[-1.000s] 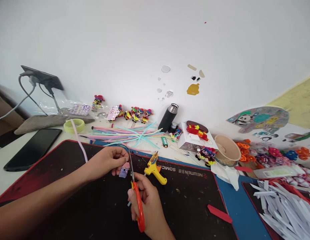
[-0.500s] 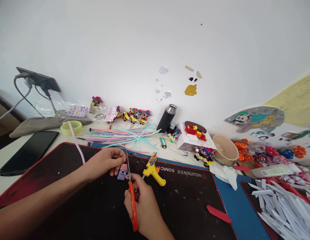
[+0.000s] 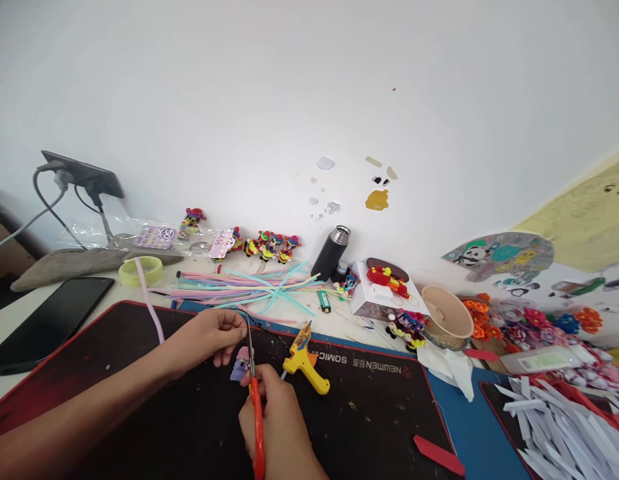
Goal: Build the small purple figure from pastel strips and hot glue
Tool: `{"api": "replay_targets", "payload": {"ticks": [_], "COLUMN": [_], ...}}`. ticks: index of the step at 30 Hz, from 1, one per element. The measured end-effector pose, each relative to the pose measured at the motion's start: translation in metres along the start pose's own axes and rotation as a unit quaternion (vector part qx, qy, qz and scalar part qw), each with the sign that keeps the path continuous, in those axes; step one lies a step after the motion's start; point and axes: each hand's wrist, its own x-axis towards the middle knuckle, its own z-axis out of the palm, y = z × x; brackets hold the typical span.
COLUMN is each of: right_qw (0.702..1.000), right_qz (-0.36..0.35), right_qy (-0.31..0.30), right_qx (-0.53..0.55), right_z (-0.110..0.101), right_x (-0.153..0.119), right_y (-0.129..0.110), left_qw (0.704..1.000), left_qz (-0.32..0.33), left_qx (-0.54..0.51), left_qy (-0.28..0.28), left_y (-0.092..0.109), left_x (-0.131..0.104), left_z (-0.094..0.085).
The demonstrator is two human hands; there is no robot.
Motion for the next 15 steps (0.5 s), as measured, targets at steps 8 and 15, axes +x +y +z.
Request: {"api": "replay_targets", "payload": {"ticks": [8, 15], "right_qw": [0.997, 0.99], "right_qz": [0.041, -0.062], "right_qy": [-0.021, -0.034], "right_qx": [0.06, 0.124], "right_z": [-0.005, -0.018], "right_x": [-0.003, -0.016], "right_y": [-0.016, -0.022], "left_qw": [0.999, 0.99], "left_qz": [0.017, 0.067], "left_qx": [-0.036, -0.104], "left_qy": [0.008, 0.073], "left_y": [0.004, 0.005], "left_x": [-0.002, -0.004], "left_z": [0.001, 0.001]}}
